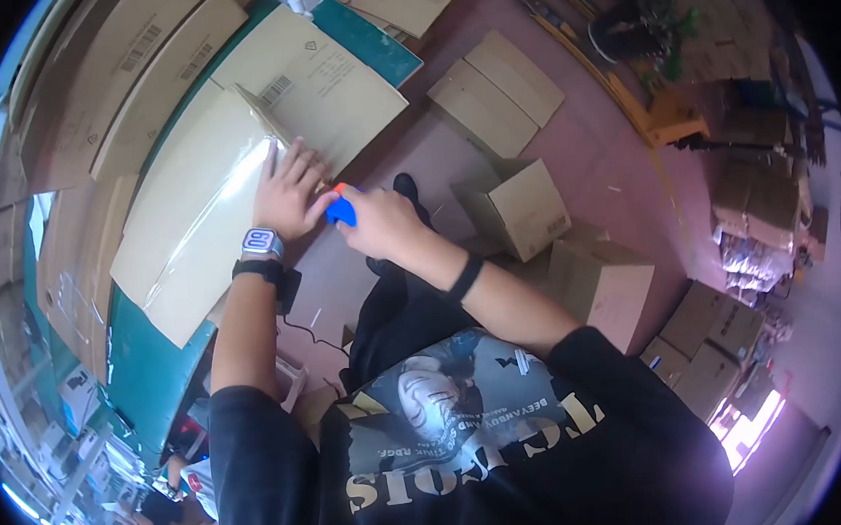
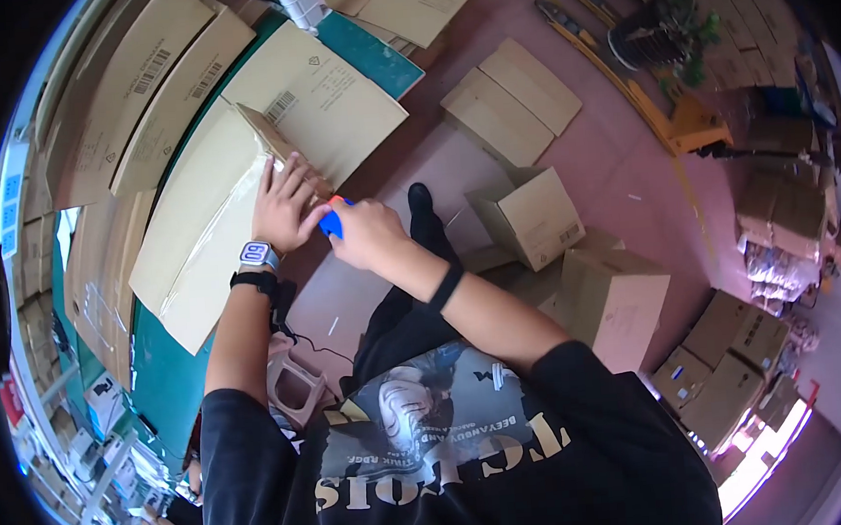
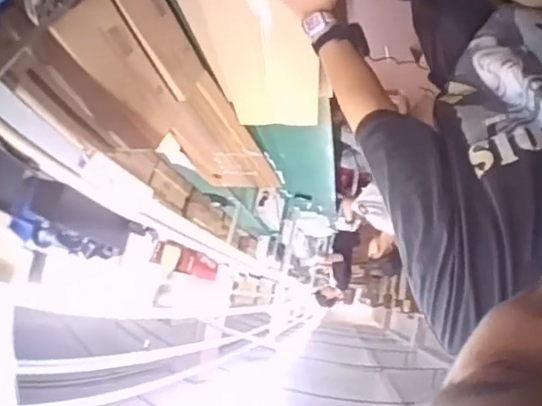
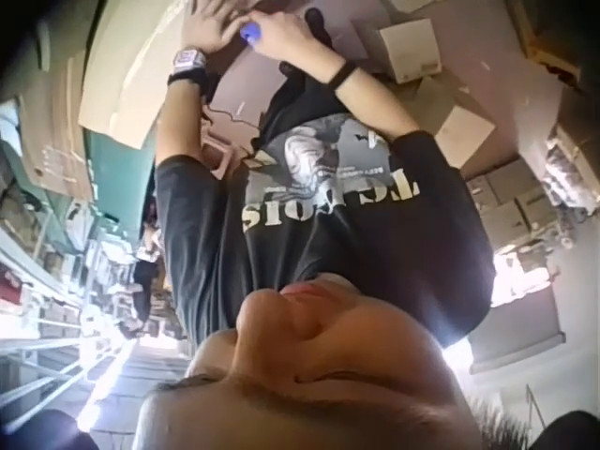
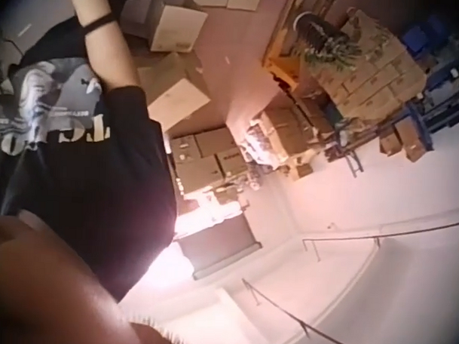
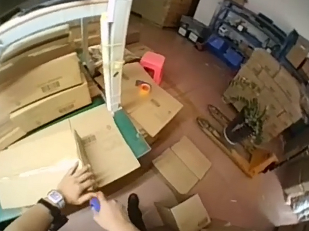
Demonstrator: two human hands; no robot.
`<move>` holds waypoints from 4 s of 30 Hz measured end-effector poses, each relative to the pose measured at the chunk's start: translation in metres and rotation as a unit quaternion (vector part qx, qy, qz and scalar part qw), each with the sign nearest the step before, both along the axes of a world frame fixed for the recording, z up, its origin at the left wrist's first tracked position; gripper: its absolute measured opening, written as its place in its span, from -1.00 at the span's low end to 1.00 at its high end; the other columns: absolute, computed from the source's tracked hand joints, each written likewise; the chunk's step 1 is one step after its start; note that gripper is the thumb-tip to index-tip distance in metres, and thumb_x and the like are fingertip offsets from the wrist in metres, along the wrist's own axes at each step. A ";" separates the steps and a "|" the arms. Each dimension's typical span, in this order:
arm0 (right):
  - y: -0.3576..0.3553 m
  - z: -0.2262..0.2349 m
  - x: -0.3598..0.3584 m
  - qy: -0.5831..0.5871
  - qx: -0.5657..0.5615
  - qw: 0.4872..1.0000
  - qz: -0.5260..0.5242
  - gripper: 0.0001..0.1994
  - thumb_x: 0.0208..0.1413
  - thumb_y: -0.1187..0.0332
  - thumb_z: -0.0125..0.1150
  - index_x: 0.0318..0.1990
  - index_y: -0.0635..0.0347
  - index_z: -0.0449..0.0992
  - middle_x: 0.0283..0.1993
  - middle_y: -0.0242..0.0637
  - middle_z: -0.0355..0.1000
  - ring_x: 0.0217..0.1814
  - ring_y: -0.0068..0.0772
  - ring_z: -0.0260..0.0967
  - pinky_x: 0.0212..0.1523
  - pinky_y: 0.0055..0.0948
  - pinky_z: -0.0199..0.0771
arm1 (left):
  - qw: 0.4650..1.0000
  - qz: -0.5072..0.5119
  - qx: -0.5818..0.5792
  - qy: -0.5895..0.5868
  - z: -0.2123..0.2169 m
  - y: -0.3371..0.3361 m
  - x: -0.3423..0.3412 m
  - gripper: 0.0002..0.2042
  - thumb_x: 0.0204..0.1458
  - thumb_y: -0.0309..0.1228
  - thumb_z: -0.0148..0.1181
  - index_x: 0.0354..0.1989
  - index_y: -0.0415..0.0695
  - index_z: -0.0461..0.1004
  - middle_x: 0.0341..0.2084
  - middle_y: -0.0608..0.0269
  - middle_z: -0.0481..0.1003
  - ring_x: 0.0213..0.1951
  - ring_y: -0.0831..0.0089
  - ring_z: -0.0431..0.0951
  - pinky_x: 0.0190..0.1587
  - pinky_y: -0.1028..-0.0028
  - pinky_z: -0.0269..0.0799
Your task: The person packs boxes by placing microphones inside, folding the flaps, and sealing them with a tape dispenser. They then move the sealed boxes to the floor, pick up a new cardboard box, and repeat the process of filling, folding, and taping.
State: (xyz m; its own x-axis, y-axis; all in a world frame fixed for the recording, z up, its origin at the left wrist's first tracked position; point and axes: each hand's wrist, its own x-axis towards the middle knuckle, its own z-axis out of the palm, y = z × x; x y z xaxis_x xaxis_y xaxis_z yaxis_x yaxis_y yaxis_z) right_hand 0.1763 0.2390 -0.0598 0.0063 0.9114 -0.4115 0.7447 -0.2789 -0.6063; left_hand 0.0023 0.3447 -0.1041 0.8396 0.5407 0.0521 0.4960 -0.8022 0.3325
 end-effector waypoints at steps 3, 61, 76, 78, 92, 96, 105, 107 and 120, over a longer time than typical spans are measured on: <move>0.025 -0.016 -0.005 -0.067 0.039 0.996 0.049 -0.66 0.05 0.18 0.24 -0.08 0.18 0.57 -0.28 -0.10 0.59 -0.17 0.01 0.57 -0.21 -0.16 0.60 | 0.999 0.031 0.023 0.037 -0.005 0.015 0.014 -0.59 0.04 -0.18 0.19 -0.05 -0.23 0.50 0.10 0.07 0.44 0.35 0.10 0.18 0.43 -0.05 -0.14; 0.405 -0.014 -0.067 0.187 -0.004 0.963 0.192 -0.57 -0.11 0.46 0.23 0.01 0.30 0.54 -0.07 -0.21 0.53 -0.03 -0.41 0.46 0.03 -0.49 0.43 | 0.772 0.632 0.004 0.069 -0.010 0.060 -0.031 -0.06 0.09 0.21 -0.09 0.37 -0.45 -0.04 0.38 -0.42 -0.09 0.44 -0.23 -0.24 0.36 -0.25 -0.53; 0.383 -0.015 -0.023 0.172 -0.048 0.934 0.309 -0.57 -0.06 0.18 0.42 -0.05 0.22 0.61 -0.22 -0.25 0.59 -0.15 -0.40 0.51 -0.06 -0.46 0.46 | 0.774 0.627 0.030 0.082 0.000 0.055 0.003 -0.08 0.07 0.18 -0.02 0.39 -0.37 -0.02 0.39 -0.34 -0.06 0.45 -0.19 -0.20 0.37 -0.22 -0.50; 0.327 0.006 0.032 0.164 -0.011 0.934 0.316 -0.50 -0.02 0.10 0.44 0.04 0.19 0.57 -0.17 -0.22 0.59 -0.10 -0.42 0.51 -0.01 -0.42 0.45 | 0.763 0.637 0.044 0.096 -0.004 0.047 -0.001 -0.09 0.07 0.17 -0.02 0.39 -0.36 -0.01 0.39 -0.32 -0.05 0.45 -0.18 -0.19 0.37 -0.21 -0.49; 0.172 0.022 0.143 -0.021 -0.093 0.960 0.265 -0.56 -0.06 0.22 0.38 0.02 0.10 0.58 -0.08 -0.05 0.56 -0.02 -0.13 0.55 0.00 -0.23 0.52 | 0.978 0.191 -0.019 -0.087 0.005 0.059 0.106 -0.67 0.05 -0.29 0.17 -0.07 -0.23 0.50 -0.03 -0.02 0.48 0.24 0.00 0.30 0.40 -0.04 -0.12; 0.151 -0.031 0.110 -0.194 -0.169 0.906 0.336 -0.62 -0.06 0.24 0.33 -0.02 0.02 0.61 -0.12 -0.07 0.57 -0.05 -0.11 0.55 -0.03 -0.20 0.54 | 0.977 0.202 -0.008 -0.066 0.011 0.068 0.127 -0.73 -0.04 -0.29 0.20 -0.24 -0.22 0.55 -0.19 0.01 0.53 0.07 0.10 0.44 0.38 -0.01 -0.02; 0.130 -0.034 0.184 -0.135 -0.156 0.952 0.227 -0.59 -0.14 0.11 0.34 -0.06 -0.09 0.62 -0.16 -0.16 0.57 -0.07 -0.06 0.54 -0.10 -0.14 0.56 | 0.916 0.400 -0.018 0.018 0.002 0.078 0.159 -0.78 -0.06 -0.39 0.15 -0.29 -0.24 0.56 -0.25 0.01 0.55 -0.06 0.06 0.49 0.35 0.07 0.07; 0.100 -0.033 0.211 -0.092 -0.132 0.970 0.183 -0.56 -0.19 0.08 0.37 -0.08 -0.06 0.62 -0.21 -0.13 0.58 -0.11 -0.04 0.54 -0.09 -0.11 0.55 | 0.899 0.428 -0.088 -0.027 -0.001 0.086 0.155 -0.76 -0.07 -0.38 0.13 -0.27 -0.26 0.56 -0.21 -0.01 0.55 -0.04 0.03 0.48 0.34 0.08 0.09; 0.115 -0.054 0.244 0.349 -0.006 0.920 -0.178 -0.47 -0.09 0.32 0.29 0.10 0.30 0.41 -0.16 -0.20 0.52 -0.07 -0.29 0.50 0.04 -0.34 0.46 | 0.923 0.380 -0.055 -0.010 0.002 0.179 0.030 -0.63 0.12 -0.20 0.03 -0.10 -0.28 0.48 -0.14 -0.09 0.50 -0.05 -0.04 0.50 0.04 0.14 0.41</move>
State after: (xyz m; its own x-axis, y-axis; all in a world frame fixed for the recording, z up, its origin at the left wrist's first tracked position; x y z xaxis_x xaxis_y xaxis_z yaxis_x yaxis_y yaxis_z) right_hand 0.4200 0.3544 -0.1141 0.0331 0.8982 -0.4383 0.0346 -0.4393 -0.8977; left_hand 0.0322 0.5233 -0.1022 0.2158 0.9761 -0.0263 0.8947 -0.1869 0.4056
